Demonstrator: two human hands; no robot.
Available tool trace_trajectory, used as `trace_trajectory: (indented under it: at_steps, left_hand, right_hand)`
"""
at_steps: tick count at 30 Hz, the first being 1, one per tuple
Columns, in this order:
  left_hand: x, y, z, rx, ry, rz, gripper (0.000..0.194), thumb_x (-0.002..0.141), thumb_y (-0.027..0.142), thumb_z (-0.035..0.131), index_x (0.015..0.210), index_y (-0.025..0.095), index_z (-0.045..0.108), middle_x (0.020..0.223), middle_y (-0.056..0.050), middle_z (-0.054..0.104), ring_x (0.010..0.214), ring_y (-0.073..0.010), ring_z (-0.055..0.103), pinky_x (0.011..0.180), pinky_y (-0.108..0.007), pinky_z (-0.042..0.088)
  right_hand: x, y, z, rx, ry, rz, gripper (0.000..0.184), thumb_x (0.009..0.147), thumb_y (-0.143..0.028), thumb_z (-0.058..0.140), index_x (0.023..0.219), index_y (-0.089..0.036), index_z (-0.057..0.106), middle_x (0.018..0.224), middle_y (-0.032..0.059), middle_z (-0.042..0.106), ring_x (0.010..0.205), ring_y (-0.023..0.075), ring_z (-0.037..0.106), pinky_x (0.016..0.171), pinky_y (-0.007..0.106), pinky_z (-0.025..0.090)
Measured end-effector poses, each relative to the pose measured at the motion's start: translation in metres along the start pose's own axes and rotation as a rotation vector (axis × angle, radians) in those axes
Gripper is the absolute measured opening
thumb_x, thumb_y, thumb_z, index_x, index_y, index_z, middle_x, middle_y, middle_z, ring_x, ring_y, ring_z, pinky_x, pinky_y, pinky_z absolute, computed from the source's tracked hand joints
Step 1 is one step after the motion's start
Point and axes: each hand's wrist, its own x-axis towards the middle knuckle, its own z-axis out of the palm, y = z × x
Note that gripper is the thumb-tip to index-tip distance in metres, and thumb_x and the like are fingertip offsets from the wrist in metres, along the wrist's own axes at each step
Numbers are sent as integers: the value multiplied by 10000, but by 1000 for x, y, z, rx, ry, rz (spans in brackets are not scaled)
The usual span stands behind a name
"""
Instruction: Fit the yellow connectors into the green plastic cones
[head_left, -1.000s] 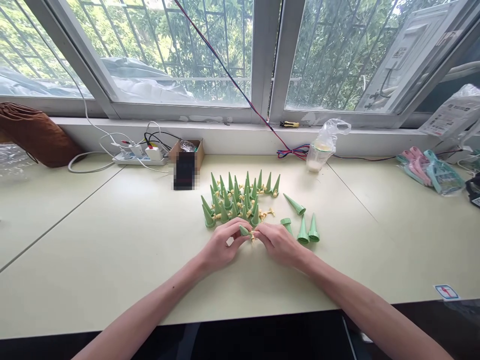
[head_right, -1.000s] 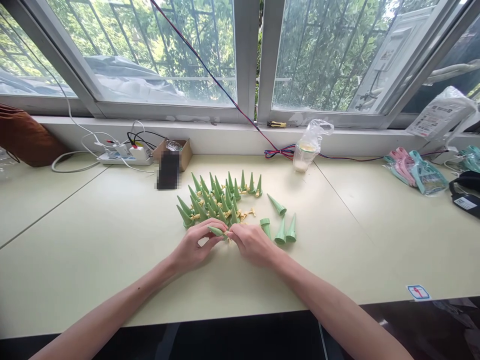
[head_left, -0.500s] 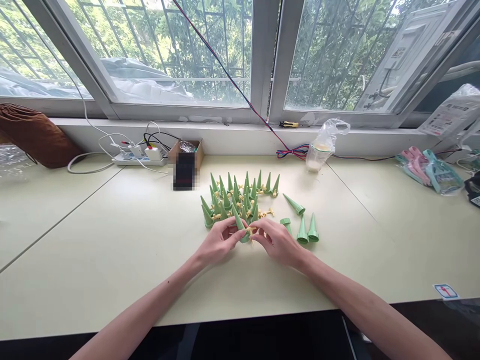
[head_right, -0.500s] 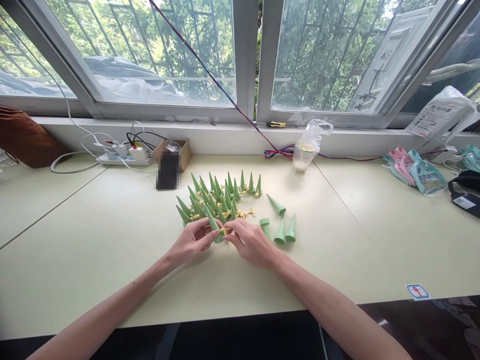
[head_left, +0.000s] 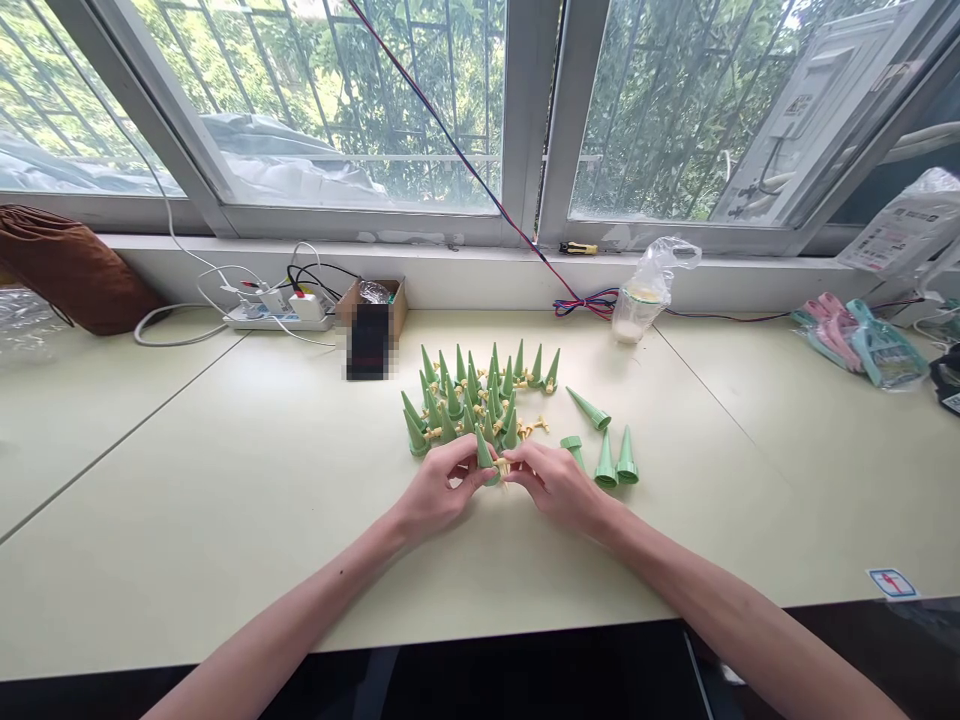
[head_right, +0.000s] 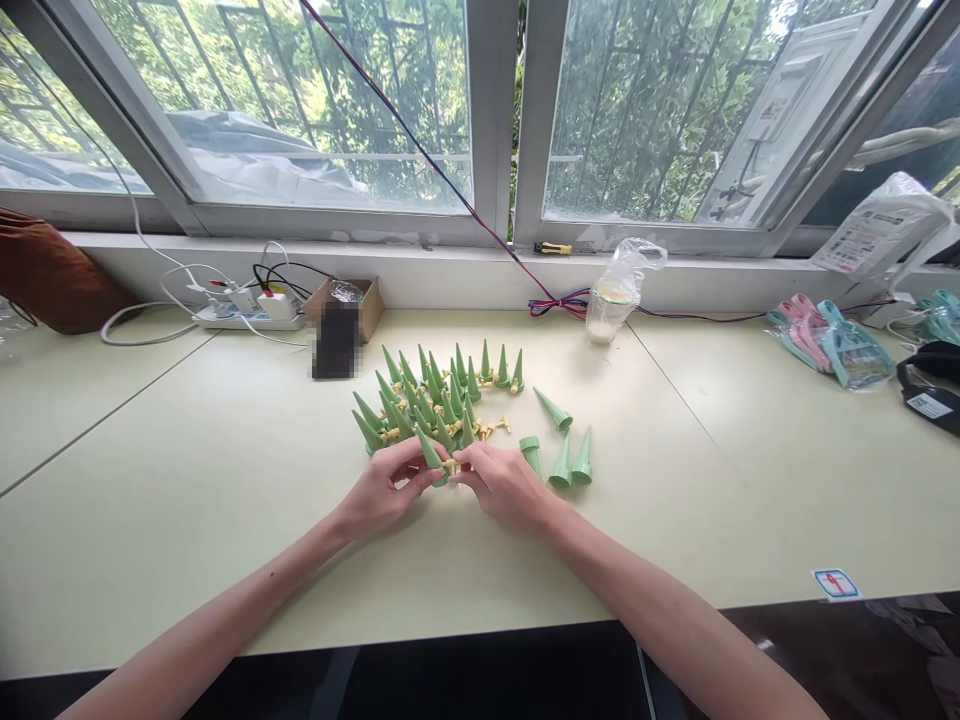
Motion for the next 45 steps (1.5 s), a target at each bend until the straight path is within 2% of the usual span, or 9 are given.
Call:
trace_trajectory:
  at_steps: [4,8,16,24,28,33,37,40,45]
  left_hand:
    - [-1,-2,1,38,1,29,123,932,262,588,928,154,647,891,-56,636,659,-120,540,564,-235,480]
    - [-3,-3,4,57,-5,87,143,940,283,584,940,163,663,879,-61,629,690,-141,561,588,-252,497]
    - [-5,-6,7,160,-49,175,131,978,239,526,966,177,640,957,-70,627,684,-125,533,587,-239,453]
    - [-5,0,8,182,-55,226,182,988,198,481,1051,187,651,1011,-94,655,822,-169,609,692,-270,493]
    - [-3,-1,8,158,-34,156,159,974,215,511,1032,184,656,999,-85,659,777,-162,604,636,-261,483]
    - [0,1,3,38,1,0,149,955,285,560,949,163,646,913,-59,660,743,-157,611,636,-257,514]
    - [2,4,-1,-84,-5,-94,233,956,368,566,1017,154,636,904,-58,668,796,-182,654,654,-267,532]
    - [2,5,-2,-167,-43,-142,269,956,388,565,1062,151,633,944,-69,677,854,-200,673,667,-266,532]
    - [3,2,1,-210,-84,-166,275,949,376,581,1069,135,638,962,-77,672,890,-209,668,747,-294,536]
  right_hand:
    - [-1,0,1,6,7,4,179,1026,-297,474,988,-172,596,824,61,668,621,142,573,569,250,436]
    - [-1,-1,0,-5,-9,25,200,1033,-271,442,956,-174,599,788,55,663,629,146,575,579,249,433]
    - [0,-2,-2,-27,-58,81,295,1041,-272,379,825,-182,560,657,8,581,556,119,475,548,235,358]
    - [0,-2,-2,-39,-90,130,336,1040,-267,369,736,-192,492,618,-10,504,540,115,424,544,244,332]
    - [2,-6,-1,2,-37,156,315,1037,-285,410,765,-187,535,640,-3,535,563,119,462,550,245,363]
    - [2,-8,0,87,22,157,123,1000,-281,526,1037,-191,602,822,35,644,653,136,570,597,252,466]
    - [1,-5,1,103,18,136,210,996,-263,536,1197,-211,569,969,63,654,719,148,605,621,263,508]
    - [1,-3,1,68,16,105,208,1007,-256,514,1200,-213,578,960,65,642,751,160,601,631,270,509]
    - [1,-3,0,29,21,48,145,1007,-230,514,1086,-186,627,887,50,614,717,150,581,648,273,493]
